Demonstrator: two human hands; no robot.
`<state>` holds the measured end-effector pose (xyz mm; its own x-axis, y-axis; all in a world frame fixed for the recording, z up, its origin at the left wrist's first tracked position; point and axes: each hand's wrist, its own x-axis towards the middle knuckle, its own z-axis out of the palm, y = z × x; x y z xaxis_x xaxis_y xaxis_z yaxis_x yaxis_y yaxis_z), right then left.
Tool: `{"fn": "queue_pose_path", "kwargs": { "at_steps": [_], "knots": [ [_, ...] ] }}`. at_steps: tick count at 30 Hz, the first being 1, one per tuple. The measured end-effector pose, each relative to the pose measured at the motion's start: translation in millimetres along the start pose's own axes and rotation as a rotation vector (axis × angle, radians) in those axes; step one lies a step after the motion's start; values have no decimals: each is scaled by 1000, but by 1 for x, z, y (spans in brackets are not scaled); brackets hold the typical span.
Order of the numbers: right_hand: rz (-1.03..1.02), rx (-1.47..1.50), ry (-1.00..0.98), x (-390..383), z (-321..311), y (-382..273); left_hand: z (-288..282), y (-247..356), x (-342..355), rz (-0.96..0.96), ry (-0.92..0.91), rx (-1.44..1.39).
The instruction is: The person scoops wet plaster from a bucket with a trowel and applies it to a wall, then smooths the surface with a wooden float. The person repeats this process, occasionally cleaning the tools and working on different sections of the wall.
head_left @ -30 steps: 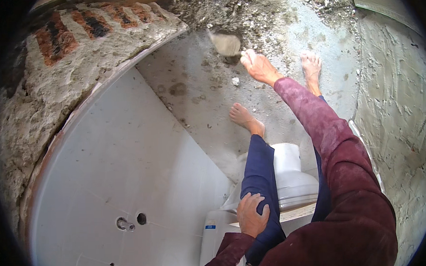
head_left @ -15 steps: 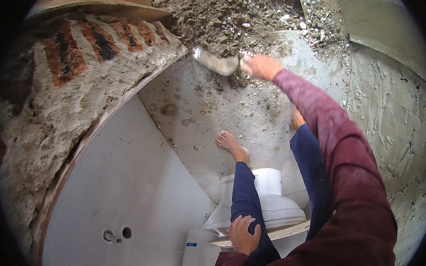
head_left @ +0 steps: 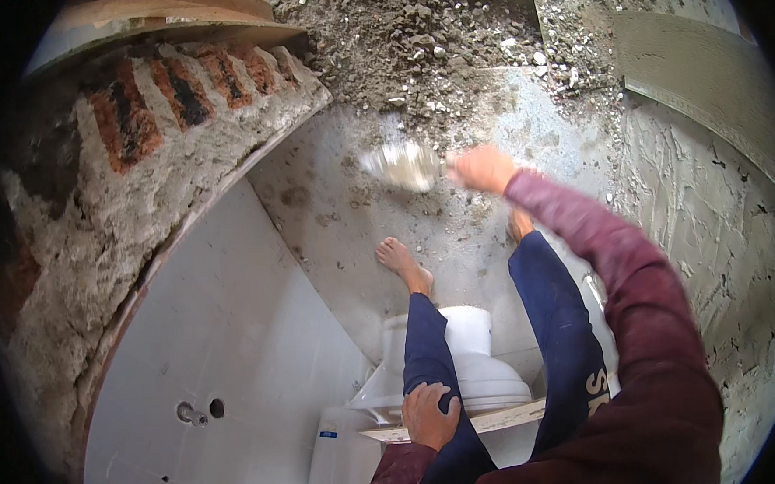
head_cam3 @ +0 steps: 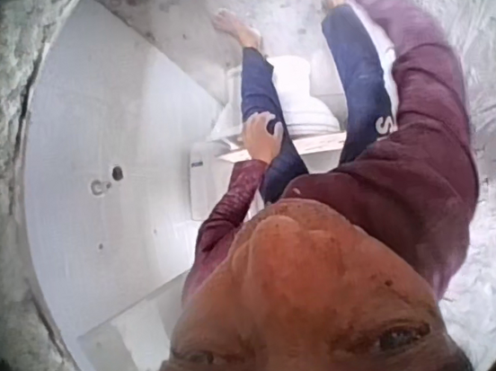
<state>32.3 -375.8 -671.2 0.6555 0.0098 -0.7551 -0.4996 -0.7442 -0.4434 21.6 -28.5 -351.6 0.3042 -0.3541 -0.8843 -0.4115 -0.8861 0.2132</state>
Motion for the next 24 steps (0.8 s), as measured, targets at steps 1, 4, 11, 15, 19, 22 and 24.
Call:
{"fn": "queue_pose_path", "kwargs": {
  "at_steps": [1, 4, 11, 15, 19, 22, 24],
  "knots": [
    [49, -8, -57, 2, 40, -6, -4, 4, 2, 11, -7, 1],
    [114, 41, -36, 17, 37, -13, -6, 13, 9, -13, -23, 33],
    [-59, 214, 652, 77, -151, 130, -11, 13, 17, 33, -15, 52],
    [-82, 335, 589, 40, -203, 104, -7, 9, 12, 29, 0, 13],
    [97, 31, 6, 31, -93, 19, -15, 11, 13, 11, 0, 21],
    [-33, -119, 65, 53, -8, -9, -18, 9, 17, 22, -13, 34],
    [136, 87, 66, 79, -22, -2, -21, 14, 18, 2, -34, 47]
  ]
}}
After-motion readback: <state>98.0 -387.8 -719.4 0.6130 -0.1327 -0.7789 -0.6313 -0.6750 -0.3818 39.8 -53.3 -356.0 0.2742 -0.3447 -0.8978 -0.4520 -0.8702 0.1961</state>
